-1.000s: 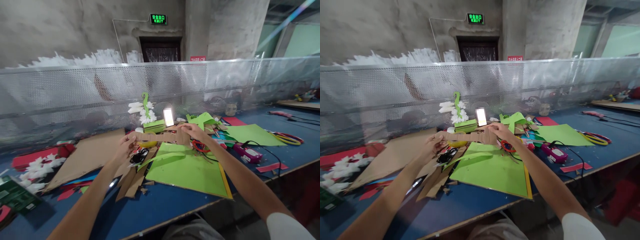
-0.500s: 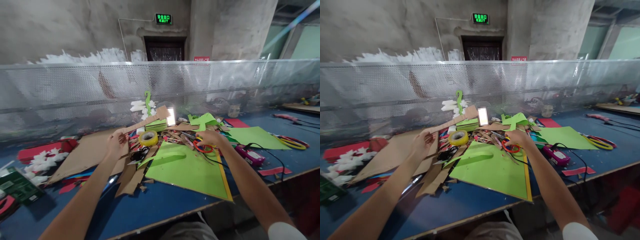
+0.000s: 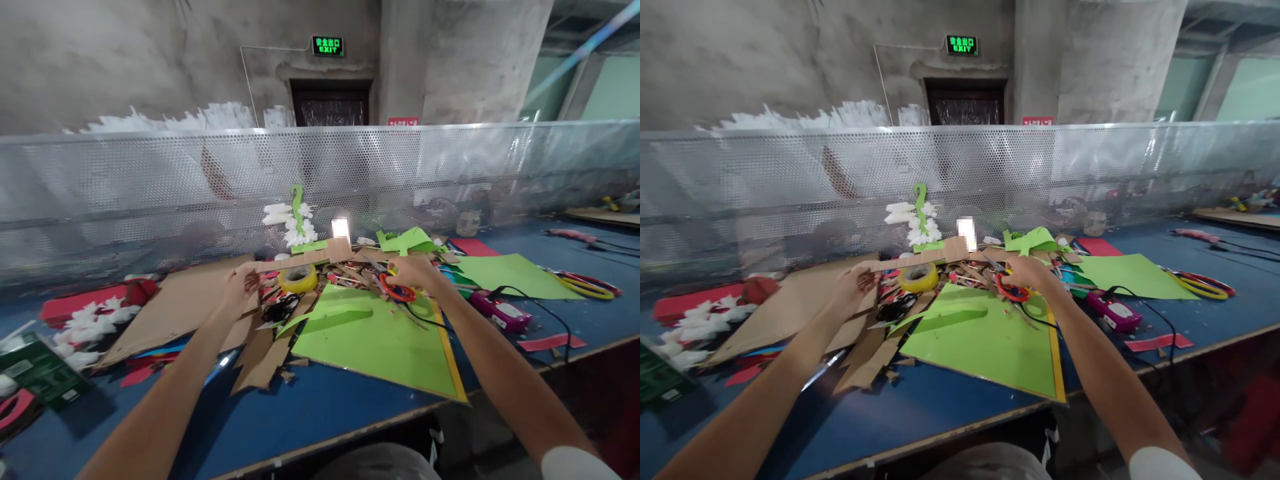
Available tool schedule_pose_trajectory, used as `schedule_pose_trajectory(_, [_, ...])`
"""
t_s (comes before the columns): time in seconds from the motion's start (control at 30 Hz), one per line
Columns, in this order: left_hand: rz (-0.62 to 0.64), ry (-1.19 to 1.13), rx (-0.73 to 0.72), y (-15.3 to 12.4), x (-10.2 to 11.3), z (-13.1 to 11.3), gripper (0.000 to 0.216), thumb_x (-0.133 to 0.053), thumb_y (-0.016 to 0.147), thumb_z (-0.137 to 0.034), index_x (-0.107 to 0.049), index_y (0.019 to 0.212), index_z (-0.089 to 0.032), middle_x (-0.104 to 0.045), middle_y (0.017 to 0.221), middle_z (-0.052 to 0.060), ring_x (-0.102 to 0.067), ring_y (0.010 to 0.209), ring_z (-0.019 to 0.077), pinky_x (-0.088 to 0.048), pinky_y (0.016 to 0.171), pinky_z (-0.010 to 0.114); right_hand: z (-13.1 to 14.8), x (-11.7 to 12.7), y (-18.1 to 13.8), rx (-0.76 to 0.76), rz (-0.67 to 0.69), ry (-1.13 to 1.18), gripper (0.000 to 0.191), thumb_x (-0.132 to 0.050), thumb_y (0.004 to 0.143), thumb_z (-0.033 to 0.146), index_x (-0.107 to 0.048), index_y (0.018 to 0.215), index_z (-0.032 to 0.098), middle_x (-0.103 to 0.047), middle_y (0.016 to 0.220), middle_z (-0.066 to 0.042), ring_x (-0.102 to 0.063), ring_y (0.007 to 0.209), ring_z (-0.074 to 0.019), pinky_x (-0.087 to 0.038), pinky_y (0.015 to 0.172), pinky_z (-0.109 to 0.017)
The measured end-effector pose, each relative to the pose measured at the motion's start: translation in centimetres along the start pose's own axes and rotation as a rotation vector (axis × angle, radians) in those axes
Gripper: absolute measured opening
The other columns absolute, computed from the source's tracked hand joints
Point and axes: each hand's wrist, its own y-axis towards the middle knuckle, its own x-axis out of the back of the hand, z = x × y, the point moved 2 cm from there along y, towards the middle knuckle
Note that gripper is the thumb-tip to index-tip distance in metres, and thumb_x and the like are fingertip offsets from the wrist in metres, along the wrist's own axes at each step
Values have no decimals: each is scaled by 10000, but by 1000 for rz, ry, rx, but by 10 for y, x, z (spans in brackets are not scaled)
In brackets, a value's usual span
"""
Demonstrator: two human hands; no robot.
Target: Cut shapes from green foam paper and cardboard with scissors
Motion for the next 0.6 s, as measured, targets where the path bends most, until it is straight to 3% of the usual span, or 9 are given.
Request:
schedule_pose_trajectory(0.1, [-20, 2, 12, 5, 3, -1, 60, -625, 734, -122, -589, 719, -167, -701, 644, 52, -693, 585, 141, -586, 607, 208, 1, 4, 3, -6, -31, 116, 483, -591, 941, 495, -715, 1257, 151, -796, 1107, -155, -743, 953, -301, -488, 716, -306])
schedule_pose_trajectory(0.2, [-33, 21, 25, 8, 6, 0, 56, -636, 719, -123, -598, 728, -164, -714, 655, 66, -675, 551, 140, -565, 573, 207, -2, 4, 7, 32, -48, 401, 432, -618, 939, 485, -735, 1185, 149, -786, 1117, -154, -738, 948, -292, -515, 733, -301])
schedule_pose_trajectory(0.33, [-39, 42, 32, 9, 8, 4, 47, -635, 722, -131, -605, 737, -165, -714, 633, 66, -677, 546, 146, -564, 571, 213, -7, -3, 8, 71, -16, 816, 447, -698, 899, 535, -716, 1155, 170, -754, 862, -98, -684, 710, -230, -513, 608, -300])
schedule_pose_trajectory(0.43, [-30, 42, 32, 9, 6, 6, 62, -632, 720, -126, -597, 740, -173, -704, 612, 51, -689, 552, 158, -579, 580, 229, -3, -7, 5, 143, -14, 993, 524, -741, 851, 645, -697, 1128, 203, -623, 653, -3, -513, 513, -150, -417, 469, -266])
schedule_pose_trajectory(0.53, [-18, 36, 39, 9, 4, 6, 93, -644, 718, -122, -576, 738, -183, -699, 618, 47, -704, 569, 170, -591, 597, 243, 4, -7, 1, 168, 17, 1147, 560, -711, 851, 705, -686, 1118, 213, -579, 632, 18, -439, 475, -116, -360, 426, -235])
schedule_pose_trajectory(0.6, [-17, 30, 44, 9, 4, 5, 104, -654, 725, -122, -572, 743, -184, -701, 636, 52, -709, 581, 170, -594, 609, 243, 10, -3, -3, 177, 25, 1210, 566, -697, 866, 697, -684, 1140, 202, -604, 665, 4, -469, 490, -117, -388, 442, -231])
